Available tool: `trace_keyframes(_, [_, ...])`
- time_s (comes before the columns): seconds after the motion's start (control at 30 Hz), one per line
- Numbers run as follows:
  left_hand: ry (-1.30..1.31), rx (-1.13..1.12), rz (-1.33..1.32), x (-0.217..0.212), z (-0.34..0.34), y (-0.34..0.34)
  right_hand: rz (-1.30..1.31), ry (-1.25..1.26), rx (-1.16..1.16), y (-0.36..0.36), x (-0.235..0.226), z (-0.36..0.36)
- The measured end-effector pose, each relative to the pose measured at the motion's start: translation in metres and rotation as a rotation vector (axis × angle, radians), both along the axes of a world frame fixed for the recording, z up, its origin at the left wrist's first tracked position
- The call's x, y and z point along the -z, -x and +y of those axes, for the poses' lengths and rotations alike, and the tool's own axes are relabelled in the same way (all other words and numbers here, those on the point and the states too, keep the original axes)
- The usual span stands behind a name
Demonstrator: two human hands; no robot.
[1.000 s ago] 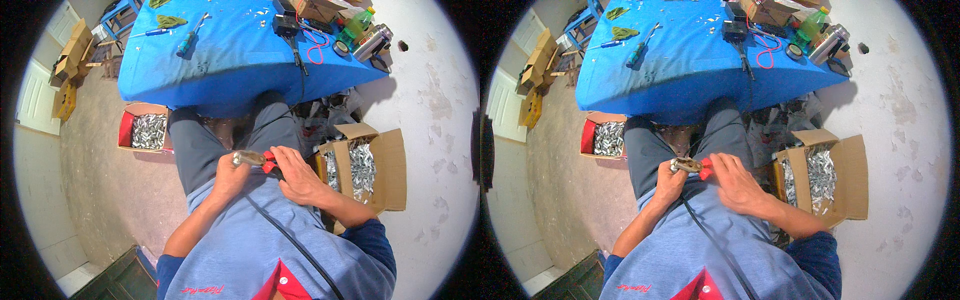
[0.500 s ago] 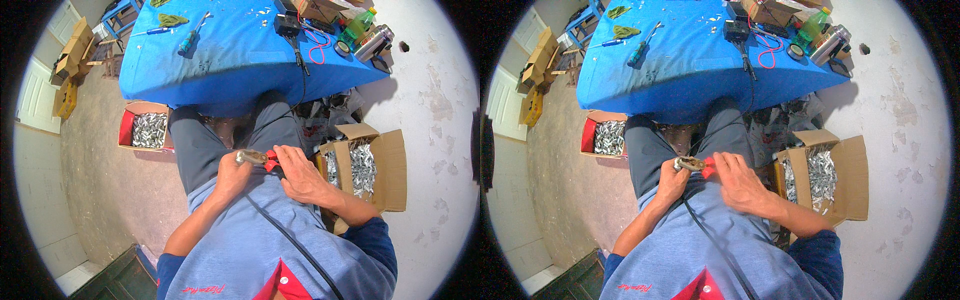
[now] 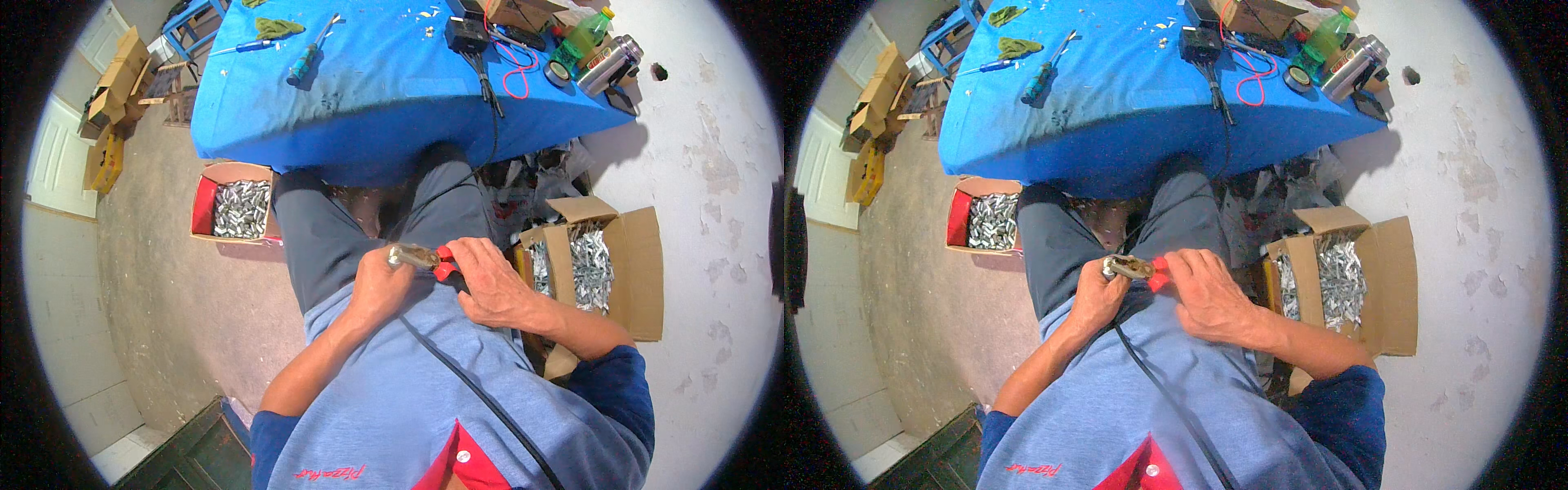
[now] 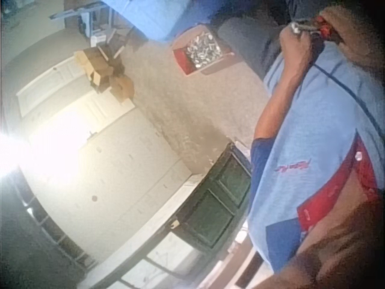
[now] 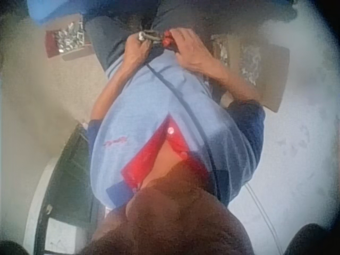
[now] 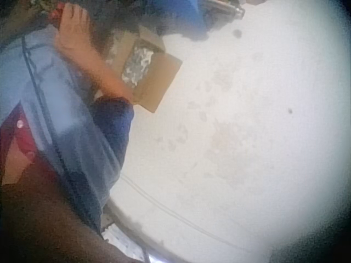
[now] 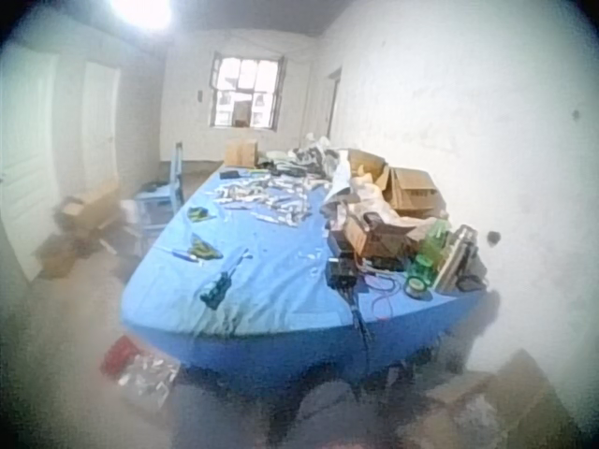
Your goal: The person uses a pair of pliers and a screwdriver to disassemble a small electronic component by hand. They hold the component, grip and pull at parts with the pliers, and then use the screwdriver to loosen or remove internal elements.
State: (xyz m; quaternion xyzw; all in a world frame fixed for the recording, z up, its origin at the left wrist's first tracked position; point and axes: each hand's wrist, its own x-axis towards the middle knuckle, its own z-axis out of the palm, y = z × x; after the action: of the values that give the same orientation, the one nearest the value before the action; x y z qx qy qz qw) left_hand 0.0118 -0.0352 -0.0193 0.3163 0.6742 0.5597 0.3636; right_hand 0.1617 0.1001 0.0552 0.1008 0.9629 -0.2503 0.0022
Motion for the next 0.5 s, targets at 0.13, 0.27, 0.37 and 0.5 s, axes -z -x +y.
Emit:
trace_keyframes(0.13, [0.054, 0.059, 0.035, -0.011, -0.002, 0.000, 0.030, 0.052, 0.020, -0.005, 0.009, -0.003])
trace_keyframes(0.27, [0.066, 0.058, 0.085, -0.016, -0.003, -0.001, 0.049, 0.039, 0.008, -0.008, 0.014, -0.004])
trace_keyframes(0.37, [0.110, 0.093, 0.093, -0.024, -0.006, 0.000, 0.005, 0.065, 0.006, -0.008, 0.018, -0.004])
trace_keyframes(0.5, [0.221, 0.111, 0.069, -0.028, -0.012, 0.002, -0.013, 0.087, -0.022, -0.008, 0.026, -0.004])
